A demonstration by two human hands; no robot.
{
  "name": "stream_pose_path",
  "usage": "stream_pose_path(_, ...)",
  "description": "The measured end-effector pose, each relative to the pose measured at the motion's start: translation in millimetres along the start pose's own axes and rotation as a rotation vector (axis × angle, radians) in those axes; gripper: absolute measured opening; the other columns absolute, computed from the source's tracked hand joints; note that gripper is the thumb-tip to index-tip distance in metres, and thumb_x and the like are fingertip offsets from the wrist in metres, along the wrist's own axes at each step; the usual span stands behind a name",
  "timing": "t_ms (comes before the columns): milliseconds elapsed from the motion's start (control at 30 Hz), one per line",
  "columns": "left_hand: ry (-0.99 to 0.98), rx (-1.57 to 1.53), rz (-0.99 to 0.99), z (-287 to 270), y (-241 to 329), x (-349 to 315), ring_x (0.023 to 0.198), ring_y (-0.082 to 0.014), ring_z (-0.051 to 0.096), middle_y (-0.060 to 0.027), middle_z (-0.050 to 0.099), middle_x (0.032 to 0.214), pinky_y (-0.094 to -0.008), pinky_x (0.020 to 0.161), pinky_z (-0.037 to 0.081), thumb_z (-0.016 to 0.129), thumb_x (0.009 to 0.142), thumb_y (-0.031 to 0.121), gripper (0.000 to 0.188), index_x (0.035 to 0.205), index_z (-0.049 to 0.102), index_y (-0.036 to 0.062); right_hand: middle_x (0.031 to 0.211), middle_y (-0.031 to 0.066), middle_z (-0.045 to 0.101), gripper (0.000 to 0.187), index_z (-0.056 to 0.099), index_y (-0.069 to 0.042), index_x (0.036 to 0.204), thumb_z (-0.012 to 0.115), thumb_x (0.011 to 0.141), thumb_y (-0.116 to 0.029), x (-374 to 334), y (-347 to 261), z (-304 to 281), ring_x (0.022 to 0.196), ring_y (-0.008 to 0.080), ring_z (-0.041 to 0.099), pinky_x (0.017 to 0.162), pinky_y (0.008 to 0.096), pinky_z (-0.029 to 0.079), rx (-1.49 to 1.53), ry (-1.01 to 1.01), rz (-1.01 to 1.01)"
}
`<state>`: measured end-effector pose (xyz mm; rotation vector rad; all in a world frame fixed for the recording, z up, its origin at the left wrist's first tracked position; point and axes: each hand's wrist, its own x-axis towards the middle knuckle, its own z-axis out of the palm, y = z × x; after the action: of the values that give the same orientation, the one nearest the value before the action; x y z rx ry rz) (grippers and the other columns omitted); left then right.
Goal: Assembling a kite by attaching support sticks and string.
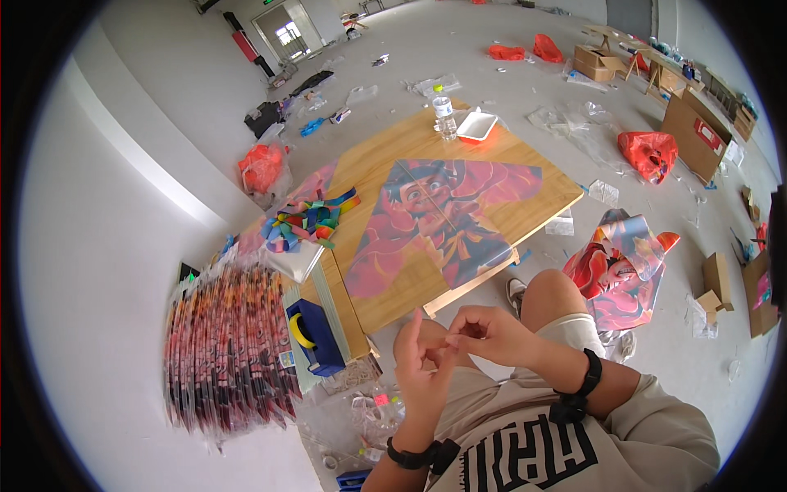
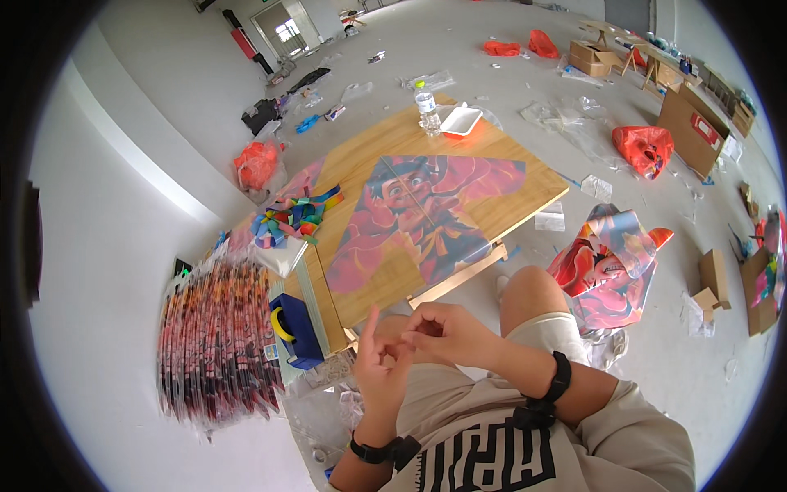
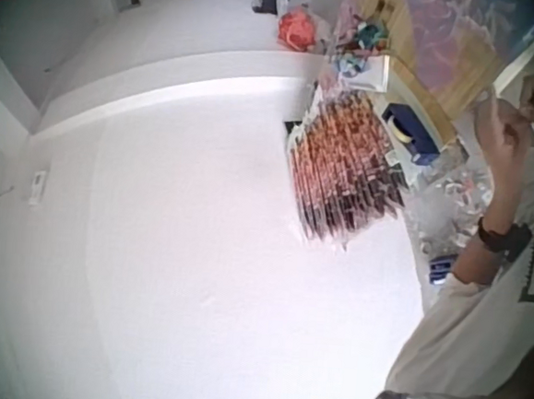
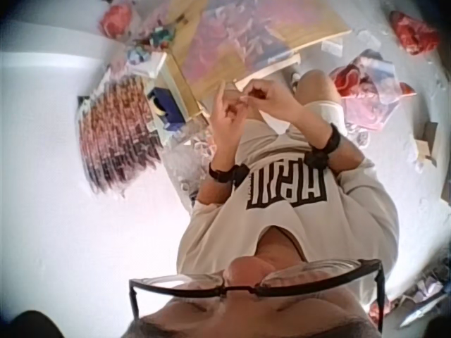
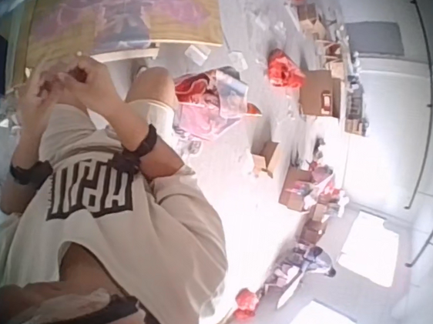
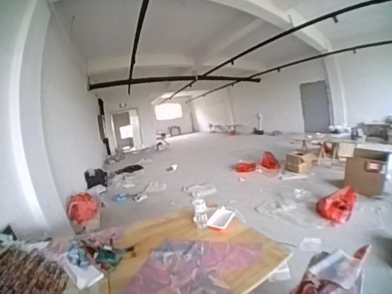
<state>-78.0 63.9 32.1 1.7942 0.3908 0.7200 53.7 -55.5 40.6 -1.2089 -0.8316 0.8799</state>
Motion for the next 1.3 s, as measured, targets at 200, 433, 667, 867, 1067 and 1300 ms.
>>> stream_pose_path(200,-0.280,0.166,0.211,4,-15,10,0.088,-0.0171,0.065,-0.0126,0.060,0.111,-0.0286,0.073,0.053,0.074,0.084,0.005,0.067,0.143,0.044,-0.0010,0.084,-0.0002,0.062,0.008,0.065,-0.002,0.095,0.068,0.093,-0.009,-2,-1,-3,0.071,0.0031,0.054,0.062,0.0209,0.044,-0.137,0.146,0.016)
stream_pose_path(433,-0.160,-0.257,-0.087,-3,-40,21,0.089,-0.0171,0.064,-0.0120,0.062,0.102,-0.0281,0.084,0.051,0.070,0.088,0.003,0.025,0.110,0.061,-0.0042,0.076,0.0006,0.061,0.014,0.068,-0.002,0.100,0.065,0.095,-0.015,-4,3,-8,0.066,0.0053,0.053,0.059,0.0225,0.043,-0.374,0.076,-0.025)
stream_pose_path(667,0.118,-0.339,-0.139,-9,-9,33,0.085,-0.0097,0.058,-0.0033,0.062,0.095,-0.0227,0.079,0.045,0.066,0.093,0.005,0.009,0.101,0.061,0.0022,0.077,-0.0018,0.054,0.024,0.062,-0.005,0.119,0.055,0.102,-0.020,-3,26,-39,0.066,0.0066,0.050,0.061,0.0218,0.043,0.164,0.031,0.332)
stream_pose_path(867,0.031,-0.279,-0.183,-8,-4,48,0.085,-0.0071,0.057,-0.0013,0.062,0.091,-0.0210,0.076,0.045,0.067,0.092,0.001,0.010,0.101,0.062,0.0014,0.089,0.0008,0.060,0.027,0.064,-0.003,0.114,0.064,0.097,-0.024,6,9,-26,0.074,0.0065,0.055,0.066,0.0224,0.046,-0.104,0.114,0.120)
stream_pose_path(1067,-0.007,-0.283,-0.212,9,-11,61,0.083,-0.0066,0.057,0.0000,0.062,0.089,-0.0204,0.076,0.044,0.069,0.091,0.002,0.012,0.101,0.062,0.0019,0.091,0.0010,0.063,0.023,0.063,-0.002,0.110,0.067,0.095,-0.018,21,27,-35,0.078,0.0075,0.057,0.070,0.0234,0.048,0.061,0.094,0.178)
stream_pose_path(1300,-0.028,-0.260,-0.240,22,-31,85,0.084,-0.0080,0.058,-0.0028,0.064,0.092,-0.0211,0.077,0.046,0.069,0.091,0.003,0.012,0.101,0.063,-0.0002,0.088,0.0022,0.062,0.021,0.062,0.000,0.108,0.064,0.097,-0.017,31,36,-44,0.076,0.0078,0.059,0.068,0.0235,0.049,0.076,0.299,0.180)
